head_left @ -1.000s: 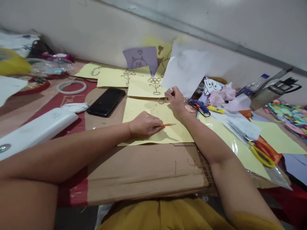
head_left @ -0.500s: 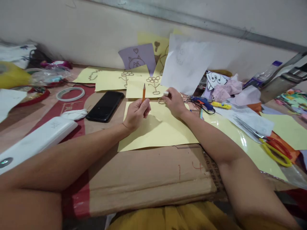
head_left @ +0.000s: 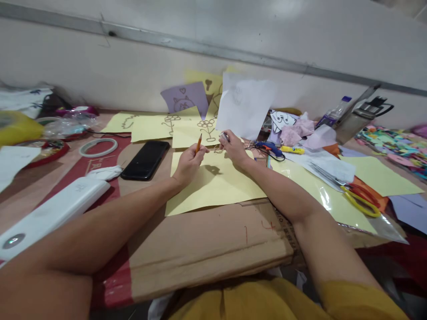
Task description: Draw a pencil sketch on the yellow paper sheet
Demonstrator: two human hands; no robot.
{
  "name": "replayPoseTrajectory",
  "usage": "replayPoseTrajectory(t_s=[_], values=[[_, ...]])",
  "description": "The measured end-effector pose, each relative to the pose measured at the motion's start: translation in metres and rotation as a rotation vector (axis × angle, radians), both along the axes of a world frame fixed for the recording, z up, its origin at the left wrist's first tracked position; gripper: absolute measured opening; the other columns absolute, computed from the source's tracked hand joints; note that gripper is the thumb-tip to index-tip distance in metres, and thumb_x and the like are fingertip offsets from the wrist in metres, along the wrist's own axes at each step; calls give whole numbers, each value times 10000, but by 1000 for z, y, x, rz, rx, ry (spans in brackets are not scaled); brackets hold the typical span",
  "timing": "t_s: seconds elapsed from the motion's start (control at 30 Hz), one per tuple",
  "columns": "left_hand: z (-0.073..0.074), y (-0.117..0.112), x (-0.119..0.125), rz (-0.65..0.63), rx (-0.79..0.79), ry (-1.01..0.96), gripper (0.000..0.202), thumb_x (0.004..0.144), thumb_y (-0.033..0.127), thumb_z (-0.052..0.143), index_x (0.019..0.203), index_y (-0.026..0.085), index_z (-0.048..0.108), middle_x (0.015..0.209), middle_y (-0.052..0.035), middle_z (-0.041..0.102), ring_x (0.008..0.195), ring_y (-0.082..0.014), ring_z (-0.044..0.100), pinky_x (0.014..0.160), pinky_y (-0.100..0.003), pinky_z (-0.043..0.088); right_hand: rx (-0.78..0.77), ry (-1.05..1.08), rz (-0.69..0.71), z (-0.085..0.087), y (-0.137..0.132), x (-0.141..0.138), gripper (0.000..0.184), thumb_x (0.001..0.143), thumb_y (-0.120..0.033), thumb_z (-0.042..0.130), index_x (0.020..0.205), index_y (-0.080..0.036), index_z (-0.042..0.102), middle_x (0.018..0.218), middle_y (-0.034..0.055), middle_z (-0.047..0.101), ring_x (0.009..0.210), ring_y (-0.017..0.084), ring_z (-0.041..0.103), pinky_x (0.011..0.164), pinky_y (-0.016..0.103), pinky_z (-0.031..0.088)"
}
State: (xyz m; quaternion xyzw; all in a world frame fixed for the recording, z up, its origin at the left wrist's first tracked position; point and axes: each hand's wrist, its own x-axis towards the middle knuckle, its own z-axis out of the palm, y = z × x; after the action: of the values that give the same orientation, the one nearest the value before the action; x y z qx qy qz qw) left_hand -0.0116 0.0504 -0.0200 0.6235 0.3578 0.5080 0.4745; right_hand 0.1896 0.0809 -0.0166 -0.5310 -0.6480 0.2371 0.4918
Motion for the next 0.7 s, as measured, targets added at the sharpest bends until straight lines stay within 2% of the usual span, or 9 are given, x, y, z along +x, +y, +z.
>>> replayPoseTrajectory(t_s=[0.07, 0.13, 0.23, 0.3, 0.4, 0.47, 0.57, 0.7], values=[[2, -1, 1, -56, -32, -51, 239, 940, 422, 629, 881, 190, 620, 560, 94, 314, 458, -86, 250, 440, -213, 216, -7, -45, 10, 4, 2, 0, 250, 998, -450, 489, 1038, -229, 600, 773, -21, 637, 743, 165, 569, 753, 290, 469], [4, -1, 1, -95, -69, -108, 252, 960, 443, 609, 905, 198, 592, 574, 101, 300, 455, -83, 245, 441, -210, 210, -16, -140, 31, 9, 1, 0, 322, 1026, -460, 448, 1058, -207, 645, 927, 29, 699, 879, 188, 620, 864, 323, 494], [7, 0, 0, -114, -114, -179, 253, 990, 466, 593, 989, 217, 551, 606, 108, 289, 458, -77, 249, 452, -201, 211, -12, -338, 153, 15, -5, -4, 345, 1037, -337, 436, 1247, -176, 657, 1242, 110, 704, 1151, 228, 627, 1053, 382, 464], [9, 1, -1, -131, -138, -207, 276, 1000, 494, 595, 1035, 228, 531, 613, 112, 291, 458, -73, 250, 458, -197, 211, 33, -456, 233, 19, -13, -8, 389, 1026, -264, 446, 1353, -163, 633, 1311, 141, 679, 1225, 242, 608, 1095, 405, 448], [9, 1, -2, -228, -179, -227, 334, 977, 530, 650, 1038, 223, 535, 618, 102, 374, 449, -55, 260, 451, -194, 200, 123, -526, 265, 24, -27, -12, 390, 983, -218, 546, 1356, -184, 657, 1223, 132, 705, 1155, 252, 634, 1047, 420, 480], [9, 1, -3, -261, -183, -193, 329, 944, 473, 719, 1058, 216, 549, 618, 97, 423, 447, -48, 289, 445, -186, 203, 164, -492, 239, 26, -36, -13, 392, 922, -182, 638, 1312, -192, 683, 1167, 115, 724, 1066, 242, 652, 987, 407, 503], [8, 1, -2, -273, -175, -136, 329, 919, 389, 757, 1115, 204, 570, 622, 84, 493, 449, -47, 336, 441, -177, 224, 181, -357, 183, 26, -47, -13, 411, 851, -152, 710, 1260, -187, 686, 1046, 72, 737, 885, 196, 647, 866, 362, 524], [6, 0, 0, -366, -182, -122, 335, 910, 433, 758, 1049, 194, 569, 635, 70, 537, 435, -37, 323, 429, -177, 226, 144, -119, 172, 22, -58, -14, 391, 796, -210, 771, 1169, -199, 655, 843, -17, 660, 733, 145, 601, 751, 318, 519]])
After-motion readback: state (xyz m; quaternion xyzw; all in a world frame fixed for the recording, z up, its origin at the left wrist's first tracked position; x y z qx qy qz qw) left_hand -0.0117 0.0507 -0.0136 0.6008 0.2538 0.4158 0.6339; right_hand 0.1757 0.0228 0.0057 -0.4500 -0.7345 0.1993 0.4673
